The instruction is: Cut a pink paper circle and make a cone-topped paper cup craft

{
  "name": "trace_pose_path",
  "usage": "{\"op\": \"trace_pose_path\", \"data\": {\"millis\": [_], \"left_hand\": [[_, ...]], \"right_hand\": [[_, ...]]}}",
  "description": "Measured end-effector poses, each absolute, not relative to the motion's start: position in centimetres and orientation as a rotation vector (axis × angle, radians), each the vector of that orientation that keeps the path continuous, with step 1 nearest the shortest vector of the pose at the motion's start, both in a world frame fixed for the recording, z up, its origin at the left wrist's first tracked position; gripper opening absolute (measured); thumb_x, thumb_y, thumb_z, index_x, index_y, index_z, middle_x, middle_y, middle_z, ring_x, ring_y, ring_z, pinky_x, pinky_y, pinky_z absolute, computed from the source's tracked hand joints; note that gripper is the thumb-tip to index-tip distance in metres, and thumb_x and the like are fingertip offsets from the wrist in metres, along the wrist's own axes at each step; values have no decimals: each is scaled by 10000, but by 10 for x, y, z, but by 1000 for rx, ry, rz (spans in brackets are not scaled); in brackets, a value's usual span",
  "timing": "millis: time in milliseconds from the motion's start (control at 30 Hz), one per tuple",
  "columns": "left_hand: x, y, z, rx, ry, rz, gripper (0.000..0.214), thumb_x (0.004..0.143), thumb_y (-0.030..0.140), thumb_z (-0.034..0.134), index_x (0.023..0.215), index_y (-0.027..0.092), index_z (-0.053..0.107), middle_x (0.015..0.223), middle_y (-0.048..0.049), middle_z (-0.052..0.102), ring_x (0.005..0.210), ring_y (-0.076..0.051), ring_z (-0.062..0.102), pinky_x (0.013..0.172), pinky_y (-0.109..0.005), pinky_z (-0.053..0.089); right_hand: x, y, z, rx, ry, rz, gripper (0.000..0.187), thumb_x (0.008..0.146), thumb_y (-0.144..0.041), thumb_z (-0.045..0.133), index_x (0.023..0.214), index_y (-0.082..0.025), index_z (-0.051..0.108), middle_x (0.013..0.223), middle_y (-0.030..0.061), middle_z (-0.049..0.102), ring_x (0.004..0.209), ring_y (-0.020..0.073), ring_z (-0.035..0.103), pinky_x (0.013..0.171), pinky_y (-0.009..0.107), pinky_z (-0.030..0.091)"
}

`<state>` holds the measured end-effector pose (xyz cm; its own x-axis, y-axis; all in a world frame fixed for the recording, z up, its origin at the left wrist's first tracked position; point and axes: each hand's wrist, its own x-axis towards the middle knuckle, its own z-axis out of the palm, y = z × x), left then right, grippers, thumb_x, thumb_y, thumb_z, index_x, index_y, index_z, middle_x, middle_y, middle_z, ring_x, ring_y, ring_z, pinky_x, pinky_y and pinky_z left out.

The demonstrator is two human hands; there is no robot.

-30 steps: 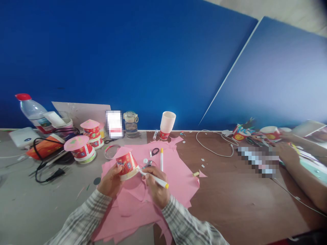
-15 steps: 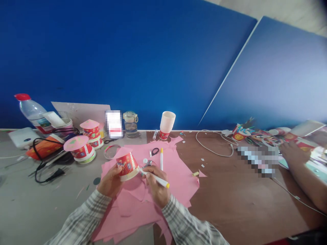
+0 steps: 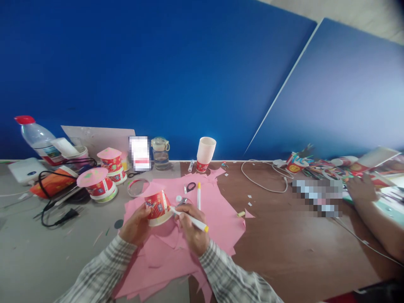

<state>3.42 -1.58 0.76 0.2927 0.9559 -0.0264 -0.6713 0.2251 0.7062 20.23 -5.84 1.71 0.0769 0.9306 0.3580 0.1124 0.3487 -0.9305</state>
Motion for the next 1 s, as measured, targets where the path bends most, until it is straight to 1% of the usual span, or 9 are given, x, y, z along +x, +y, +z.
{"op": "trace_pose_path", "data": {"millis": [267,467,733,867,1000], "left_hand": [[34,-16,7,648,522,1175,334,589,158,555,917,108,591,793,-137,697,778,-328,587,664,-447,485],[35,-16,9,649,547,1185,318,580,159,553,890,110,607,778,-134,700,794,-330,581,674,-450,480],[34,-16,7,678,524,1176,320,591,187,562,899,111,600,788,-142,695,825,-345,565,756,-500,423],[35,-16,7,696,526,1132,321,599,195,558,904,105,599,795,-153,693,827,-355,561,727,-494,433],[36,-18,7,697,498,1095,306,608,184,547,900,113,604,784,-143,697,822,-356,563,716,-486,435]], "right_hand": [[203,-58,19,-1032,-1325,829,190,776,-238,505,796,-180,685,630,8,662,487,133,565,484,224,460],[203,-58,18,-1009,-1325,820,182,780,-238,509,819,-193,681,635,3,665,489,131,566,490,222,463],[203,-57,21,-993,-1323,819,178,782,-238,507,837,-193,670,650,3,668,490,133,570,507,233,477],[203,-57,20,-963,-1326,824,177,796,-256,516,870,-191,663,674,11,676,521,143,589,528,243,488],[203,-57,20,-949,-1360,812,187,808,-289,515,884,-196,658,707,22,681,559,158,605,544,255,491]]}}
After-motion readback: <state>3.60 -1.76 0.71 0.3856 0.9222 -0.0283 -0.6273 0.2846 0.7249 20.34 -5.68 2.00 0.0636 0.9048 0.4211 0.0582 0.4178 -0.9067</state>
